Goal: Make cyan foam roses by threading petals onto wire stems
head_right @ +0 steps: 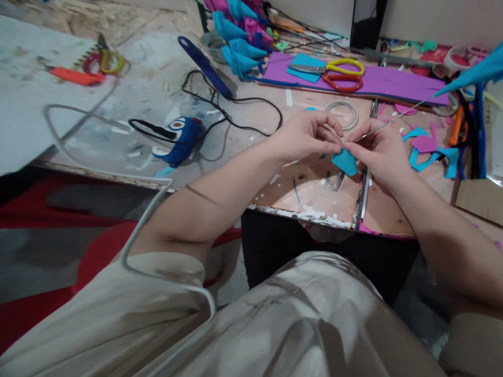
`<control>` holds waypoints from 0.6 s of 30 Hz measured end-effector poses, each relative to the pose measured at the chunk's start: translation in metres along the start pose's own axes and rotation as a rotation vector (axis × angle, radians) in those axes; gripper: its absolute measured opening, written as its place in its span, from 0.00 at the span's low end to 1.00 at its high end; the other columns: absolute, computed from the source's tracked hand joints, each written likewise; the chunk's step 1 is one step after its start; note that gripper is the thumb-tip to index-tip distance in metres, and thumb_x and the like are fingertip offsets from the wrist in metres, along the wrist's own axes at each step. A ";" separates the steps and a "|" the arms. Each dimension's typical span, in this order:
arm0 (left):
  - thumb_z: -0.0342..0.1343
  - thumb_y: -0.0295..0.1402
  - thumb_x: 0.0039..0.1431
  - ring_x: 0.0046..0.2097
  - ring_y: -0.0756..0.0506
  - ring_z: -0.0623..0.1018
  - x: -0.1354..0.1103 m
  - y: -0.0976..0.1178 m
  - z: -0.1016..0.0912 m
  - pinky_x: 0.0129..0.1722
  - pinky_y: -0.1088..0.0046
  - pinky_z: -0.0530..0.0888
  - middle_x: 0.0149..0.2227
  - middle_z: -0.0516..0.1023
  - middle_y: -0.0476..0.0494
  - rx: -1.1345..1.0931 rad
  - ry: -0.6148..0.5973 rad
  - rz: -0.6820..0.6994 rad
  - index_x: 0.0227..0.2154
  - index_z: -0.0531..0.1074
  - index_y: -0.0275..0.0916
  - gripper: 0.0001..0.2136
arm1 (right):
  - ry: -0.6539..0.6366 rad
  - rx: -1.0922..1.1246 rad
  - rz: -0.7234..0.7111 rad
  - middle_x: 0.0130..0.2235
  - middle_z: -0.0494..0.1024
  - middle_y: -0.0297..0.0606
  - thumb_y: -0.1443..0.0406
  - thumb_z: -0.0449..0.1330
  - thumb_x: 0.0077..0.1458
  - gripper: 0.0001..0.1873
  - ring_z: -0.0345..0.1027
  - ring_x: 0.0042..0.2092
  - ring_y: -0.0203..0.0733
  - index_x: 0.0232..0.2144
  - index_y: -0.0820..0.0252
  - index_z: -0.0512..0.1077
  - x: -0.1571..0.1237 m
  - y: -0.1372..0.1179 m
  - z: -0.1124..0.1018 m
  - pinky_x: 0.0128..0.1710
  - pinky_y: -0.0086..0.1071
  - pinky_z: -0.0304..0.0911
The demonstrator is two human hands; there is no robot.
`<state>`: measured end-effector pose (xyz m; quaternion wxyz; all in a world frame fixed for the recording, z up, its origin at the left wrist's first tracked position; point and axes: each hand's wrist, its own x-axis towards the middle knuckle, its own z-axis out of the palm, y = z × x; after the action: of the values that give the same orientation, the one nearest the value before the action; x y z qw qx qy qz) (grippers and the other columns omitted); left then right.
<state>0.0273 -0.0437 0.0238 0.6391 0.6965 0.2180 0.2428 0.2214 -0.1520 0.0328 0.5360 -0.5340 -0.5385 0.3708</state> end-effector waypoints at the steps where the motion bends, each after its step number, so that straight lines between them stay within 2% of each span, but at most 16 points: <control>1: 0.78 0.30 0.53 0.42 0.45 0.90 -0.001 0.001 0.000 0.46 0.69 0.85 0.36 0.88 0.46 0.003 -0.017 0.004 0.42 0.77 0.35 0.18 | -0.003 0.004 -0.002 0.35 0.84 0.33 0.51 0.84 0.46 0.22 0.81 0.35 0.44 0.30 0.52 0.77 0.000 0.001 0.000 0.36 0.42 0.83; 7: 0.76 0.29 0.56 0.43 0.46 0.90 -0.003 0.005 -0.001 0.48 0.69 0.84 0.37 0.88 0.45 0.052 -0.082 0.061 0.43 0.78 0.36 0.15 | 0.010 0.023 -0.025 0.35 0.84 0.33 0.50 0.84 0.46 0.23 0.81 0.36 0.45 0.32 0.52 0.78 -0.002 0.003 0.001 0.41 0.47 0.84; 10: 0.75 0.28 0.57 0.43 0.46 0.89 -0.002 0.005 -0.001 0.49 0.68 0.84 0.36 0.88 0.45 0.107 -0.052 0.078 0.42 0.78 0.36 0.14 | 0.008 0.019 -0.011 0.33 0.82 0.32 0.49 0.84 0.46 0.23 0.79 0.32 0.44 0.31 0.51 0.77 -0.001 0.001 0.002 0.36 0.45 0.83; 14: 0.75 0.29 0.57 0.42 0.47 0.89 -0.002 0.004 -0.001 0.48 0.70 0.84 0.36 0.87 0.47 0.160 -0.029 0.104 0.41 0.78 0.36 0.13 | 0.011 -0.023 0.044 0.28 0.78 0.31 0.48 0.82 0.48 0.23 0.73 0.26 0.42 0.31 0.50 0.75 0.002 -0.002 0.001 0.26 0.41 0.77; 18: 0.74 0.30 0.57 0.42 0.47 0.88 -0.002 0.002 -0.002 0.47 0.70 0.85 0.35 0.87 0.47 0.173 -0.036 0.127 0.41 0.78 0.37 0.13 | 0.038 -0.051 0.029 0.27 0.79 0.32 0.43 0.80 0.48 0.25 0.75 0.27 0.43 0.31 0.49 0.74 0.006 -0.004 -0.001 0.25 0.39 0.75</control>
<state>0.0244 -0.0433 0.0259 0.5638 0.7657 0.1818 0.2505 0.2225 -0.1469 0.0379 0.5270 -0.5622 -0.5297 0.3544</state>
